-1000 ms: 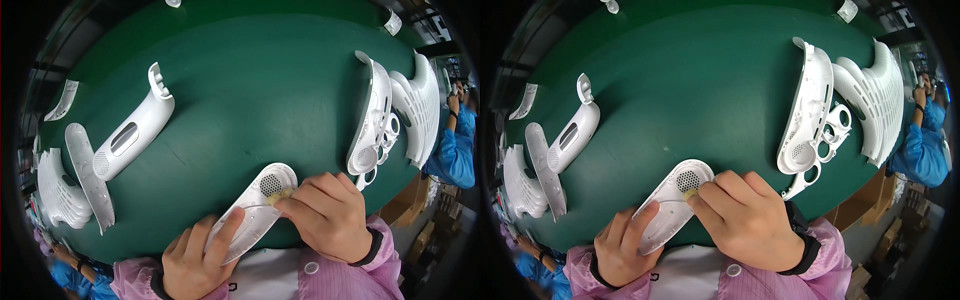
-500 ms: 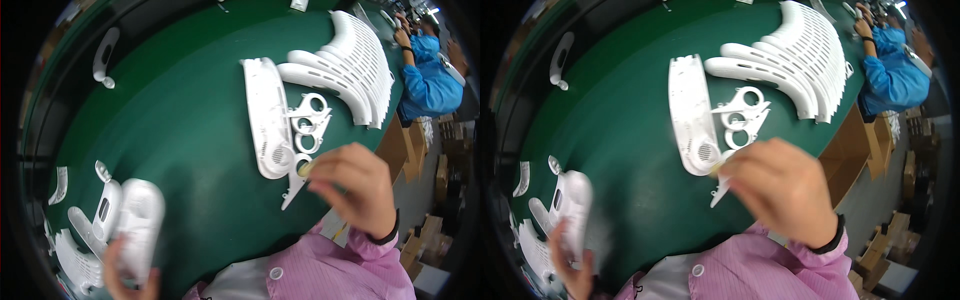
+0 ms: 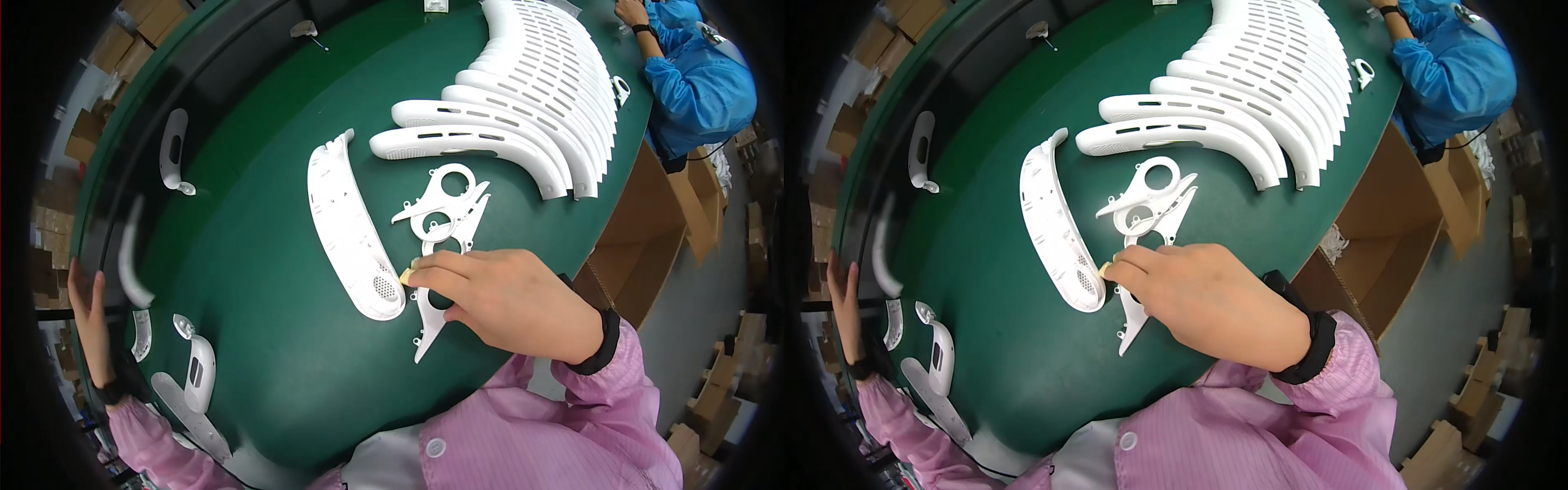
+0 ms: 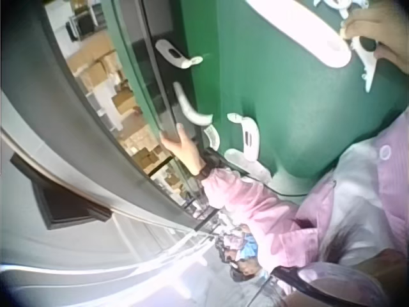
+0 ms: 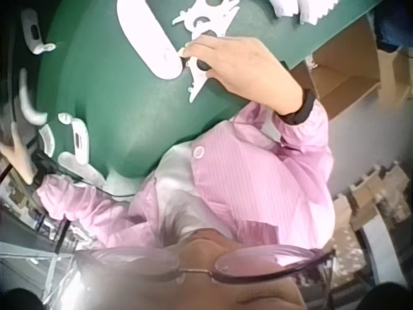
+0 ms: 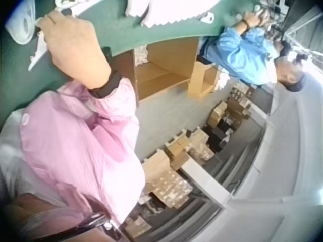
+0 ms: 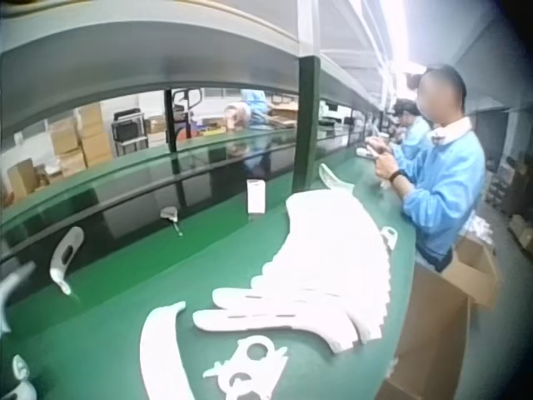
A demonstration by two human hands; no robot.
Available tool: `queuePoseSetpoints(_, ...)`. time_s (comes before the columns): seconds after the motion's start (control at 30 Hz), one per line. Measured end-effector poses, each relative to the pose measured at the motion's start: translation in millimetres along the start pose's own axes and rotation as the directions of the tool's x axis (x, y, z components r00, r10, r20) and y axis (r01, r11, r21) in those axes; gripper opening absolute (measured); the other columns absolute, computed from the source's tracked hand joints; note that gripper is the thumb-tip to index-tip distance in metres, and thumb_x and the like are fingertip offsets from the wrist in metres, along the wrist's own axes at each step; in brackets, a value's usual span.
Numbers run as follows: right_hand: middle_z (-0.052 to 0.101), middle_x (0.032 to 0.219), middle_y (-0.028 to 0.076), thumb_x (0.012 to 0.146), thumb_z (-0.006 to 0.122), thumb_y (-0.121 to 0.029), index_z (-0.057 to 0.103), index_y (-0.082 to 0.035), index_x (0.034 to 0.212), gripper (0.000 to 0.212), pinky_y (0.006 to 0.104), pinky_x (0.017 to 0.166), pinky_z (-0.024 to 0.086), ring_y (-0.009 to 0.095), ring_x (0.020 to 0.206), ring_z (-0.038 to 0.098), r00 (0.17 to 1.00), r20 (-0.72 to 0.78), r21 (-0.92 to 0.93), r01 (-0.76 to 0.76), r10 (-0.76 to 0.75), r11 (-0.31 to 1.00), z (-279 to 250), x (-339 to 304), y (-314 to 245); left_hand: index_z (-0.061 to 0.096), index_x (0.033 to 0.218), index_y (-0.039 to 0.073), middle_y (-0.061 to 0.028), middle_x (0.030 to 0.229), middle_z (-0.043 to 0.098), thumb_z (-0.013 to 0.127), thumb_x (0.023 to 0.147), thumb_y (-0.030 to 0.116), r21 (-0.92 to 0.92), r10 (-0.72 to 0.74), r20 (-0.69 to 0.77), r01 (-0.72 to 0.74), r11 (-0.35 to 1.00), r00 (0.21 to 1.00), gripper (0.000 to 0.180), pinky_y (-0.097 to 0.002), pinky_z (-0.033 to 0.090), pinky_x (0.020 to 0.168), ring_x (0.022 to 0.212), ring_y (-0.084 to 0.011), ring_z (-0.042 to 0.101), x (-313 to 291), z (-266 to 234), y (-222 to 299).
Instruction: Assembling white plastic housing components on a production line, including snap-fitting parts and placing them into cardboard boxes.
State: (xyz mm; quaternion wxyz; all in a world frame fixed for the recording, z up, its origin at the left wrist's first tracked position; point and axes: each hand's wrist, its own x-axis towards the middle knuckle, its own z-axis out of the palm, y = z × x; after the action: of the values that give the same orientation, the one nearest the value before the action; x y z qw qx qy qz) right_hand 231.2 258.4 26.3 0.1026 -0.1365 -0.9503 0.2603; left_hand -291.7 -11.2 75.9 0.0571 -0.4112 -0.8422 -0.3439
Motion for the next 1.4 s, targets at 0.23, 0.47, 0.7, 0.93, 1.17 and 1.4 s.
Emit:
queuePoseSetpoints(0.23, 0.059, 0.095, 0.005, 0.075, 0.076, -0.006, 0.067, -0.012, 0.113, 0.039, 0.0346, 0.064, 0.053, 0.023, 0.079, 0.066, 0.998, 0.006, 0.015, -0.063, 0.063, 0.998, 0.0, 2.2, -2.3, 0.046, 0.145, 0.005, -0.0119, 0.137, 0.056, 0.076, 0.084, 0.016, 0.294, -0.181, 0.423, 0.054, 0.954, 0.888, 0.069, -0.035, 0.046, 0.089, 0.106, -0.0226, 0.057, -94.9, 55.6, 142.8)
queuePoseSetpoints(0.47, 0.06, 0.08, 0.004, 0.069, 0.083, -0.014, 0.074, -0.012, 0.088, 0.021, 0.0344, 0.056, 0.049, 0.024, 0.067, 0.063, 0.995, -0.008, 0.029, -0.1, 0.1, 0.995, -16.3, -17.4, -8.1, 0.046, 0.139, -0.002, -0.0213, 0.103, 0.069, 0.071, 0.092, 0.044, 0.3, -0.213, 0.352, 0.105, 0.948, 0.911, 0.07, -0.0387, 0.054, 0.071, 0.081, -0.0321, 0.069, -123.6, 86.0, 127.6)
queuePoseSetpoints(0.7, 0.066, 0.09, 0.013, 0.078, 0.079, 0.002, 0.066, -0.004, 0.103, 0.029, 0.0326, 0.063, 0.052, 0.028, 0.072, 0.066, 0.993, 0.117, 0.058, -0.039, 0.032, 0.998, -37.1, -0.9, -42.6, 0.059, 0.111, -0.001, -0.0208, 0.092, 0.069, 0.072, 0.089, 0.041, 0.377, -0.067, 0.317, -0.061, 0.924, 0.946, 0.049, -0.0422, 0.055, 0.066, 0.073, -0.0366, 0.068, -126.7, 95.7, 126.3)
queuePoseSetpoints(0.93, 0.066, 0.093, 0.016, 0.077, 0.073, 0.01, 0.066, -0.003, 0.098, 0.025, 0.0352, 0.067, 0.052, 0.03, 0.077, 0.064, 0.99, 0.022, 0.062, 0.138, -0.14, 0.988, -41.5, 3.8, -61.8, 0.058, 0.109, 0.0, -0.0085, 0.073, 0.066, 0.068, 0.094, 0.02, -0.093, -0.036, 0.146, 0.05, 0.994, 0.989, 0.027, -0.0293, 0.053, 0.057, 0.061, -0.0196, 0.067, -155.4, 30.6, 165.2)
queuePoseSetpoints(1.17, 0.067, 0.09, 0.015, 0.069, 0.084, 0.005, 0.07, -0.002, 0.093, 0.028, 0.0366, 0.059, 0.049, 0.027, 0.072, 0.065, 0.931, -0.005, 0.029, 0.364, -0.364, 0.931, -37.6, 22.4, -76.5, 0.048, 0.12, -0.001, -0.0124, 0.08, 0.066, 0.045, 0.1, 0.013, -0.758, -0.489, 0.349, 0.548, 0.354, 0.8, 0.024, -0.0231, 0.047, 0.045, 0.057, -0.013, 0.06, -213.0, 2.1, 128.1)
queuePoseSetpoints(1.4, 0.063, 0.085, 0.002, 0.07, 0.083, -0.015, 0.072, -0.01, 0.084, 0.019, 0.0268, 0.051, 0.05, 0.016, 0.061, 0.062, 0.903, 0.027, 0.103, 0.425, -0.43, 0.899, 13.8, 47.0, -88.0, 0.049, 0.125, -0.002, -0.0164, 0.088, 0.072, 0.043, 0.102, 0.007, -0.276, -0.54, 0.689, 0.864, 0.421, 0.483, 0.026, -0.0268, 0.049, 0.054, 0.061, -0.014, 0.061, -275.2, 14.2, 110.0)
